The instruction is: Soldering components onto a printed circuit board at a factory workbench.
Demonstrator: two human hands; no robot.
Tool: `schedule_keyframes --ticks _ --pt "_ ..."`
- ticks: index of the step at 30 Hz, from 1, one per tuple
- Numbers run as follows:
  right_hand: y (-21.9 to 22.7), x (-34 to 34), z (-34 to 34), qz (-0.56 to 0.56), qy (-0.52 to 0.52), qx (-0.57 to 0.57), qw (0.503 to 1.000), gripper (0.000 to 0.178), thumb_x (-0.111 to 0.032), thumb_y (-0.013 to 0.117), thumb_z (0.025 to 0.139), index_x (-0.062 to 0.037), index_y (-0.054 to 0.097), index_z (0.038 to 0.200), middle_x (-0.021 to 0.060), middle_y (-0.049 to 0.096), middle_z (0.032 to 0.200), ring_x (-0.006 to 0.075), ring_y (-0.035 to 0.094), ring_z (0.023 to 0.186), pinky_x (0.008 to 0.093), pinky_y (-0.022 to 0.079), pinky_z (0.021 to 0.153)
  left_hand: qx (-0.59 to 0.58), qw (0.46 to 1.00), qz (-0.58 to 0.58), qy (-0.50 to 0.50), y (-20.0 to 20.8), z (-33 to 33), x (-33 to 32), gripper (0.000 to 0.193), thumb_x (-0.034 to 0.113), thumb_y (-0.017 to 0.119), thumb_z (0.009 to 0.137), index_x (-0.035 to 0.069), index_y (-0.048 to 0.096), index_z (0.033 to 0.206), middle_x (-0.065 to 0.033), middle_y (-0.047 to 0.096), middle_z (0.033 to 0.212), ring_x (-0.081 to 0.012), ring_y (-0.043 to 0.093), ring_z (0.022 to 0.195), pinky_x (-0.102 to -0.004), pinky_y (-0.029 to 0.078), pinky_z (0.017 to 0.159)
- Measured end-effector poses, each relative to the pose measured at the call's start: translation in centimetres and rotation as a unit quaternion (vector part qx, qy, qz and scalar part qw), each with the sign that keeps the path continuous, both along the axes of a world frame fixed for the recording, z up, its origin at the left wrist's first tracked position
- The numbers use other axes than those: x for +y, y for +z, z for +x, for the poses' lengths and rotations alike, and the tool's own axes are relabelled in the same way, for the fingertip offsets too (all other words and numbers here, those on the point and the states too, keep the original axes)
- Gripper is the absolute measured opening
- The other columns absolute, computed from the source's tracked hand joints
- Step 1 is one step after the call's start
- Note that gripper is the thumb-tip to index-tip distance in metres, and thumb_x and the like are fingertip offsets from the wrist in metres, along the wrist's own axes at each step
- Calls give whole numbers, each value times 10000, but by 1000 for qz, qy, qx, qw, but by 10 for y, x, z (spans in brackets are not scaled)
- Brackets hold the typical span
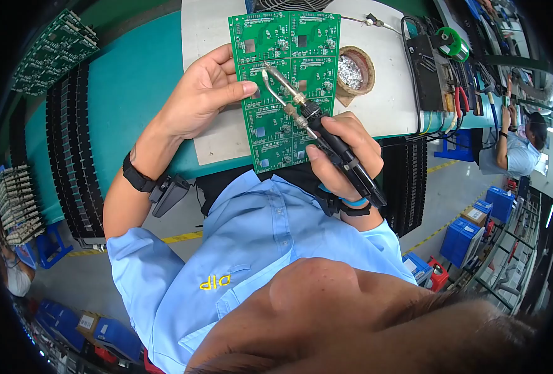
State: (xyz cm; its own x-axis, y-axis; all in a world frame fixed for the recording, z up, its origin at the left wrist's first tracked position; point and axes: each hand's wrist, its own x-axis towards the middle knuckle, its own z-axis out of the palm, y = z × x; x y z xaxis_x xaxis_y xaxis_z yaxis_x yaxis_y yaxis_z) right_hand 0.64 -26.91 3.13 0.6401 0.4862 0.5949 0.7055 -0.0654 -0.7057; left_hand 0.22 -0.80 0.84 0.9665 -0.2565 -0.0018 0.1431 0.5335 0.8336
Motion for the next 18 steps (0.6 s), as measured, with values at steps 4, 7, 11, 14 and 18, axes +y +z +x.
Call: schedule_keyframes --ticks 4,7,11,14,18 --pt "1 -5 -1 2 -14 -5 1000 440 30 770 722 89 620 1131 175 666 850 242 623 732 333 474 672 10 1000 3 -3 2 0 1 551 -11 637 931 -12 402 1429 -107 595 1342 -163 618 1158 -318 499 1016" --pt "1 -5 0 2 -31 -5 1000 432 26 770 724 89 622 1126 169 665 844 234 614 723 329 468 668 13 1000 2 -6 3 0 0 556 -9 642 928 -9 404 1431 -105 600 1335 -160 618 1154 -315 500 1013" --pt "3 -3 2 -7 -23 -12 1000 422 27 767 725 89 627 1118 166 668 840 235 622 731 328 469 668 13 1000 4 -7 2 0 1 559 -8 647 925 -4 409 1431 -102 609 1322 -155 618 1152 -312 500 1010" --pt "2 -1 3 -3 -22 -17 1000 415 30 767 723 87 634 1112 165 673 840 235 630 738 325 467 669 14 1000 11 -11 1 0 2 559 -10 646 924 -3 411 1431 -100 614 1315 -154 618 1150 -311 501 1009" --pt "4 0 2 -12 -27 -6 1000 417 31 767 721 85 636 1114 167 675 843 235 636 744 323 467 671 6 1000 6 -11 2 0 1 556 -13 641 926 -4 410 1432 -98 617 1310 -153 620 1148 -312 502 1008"
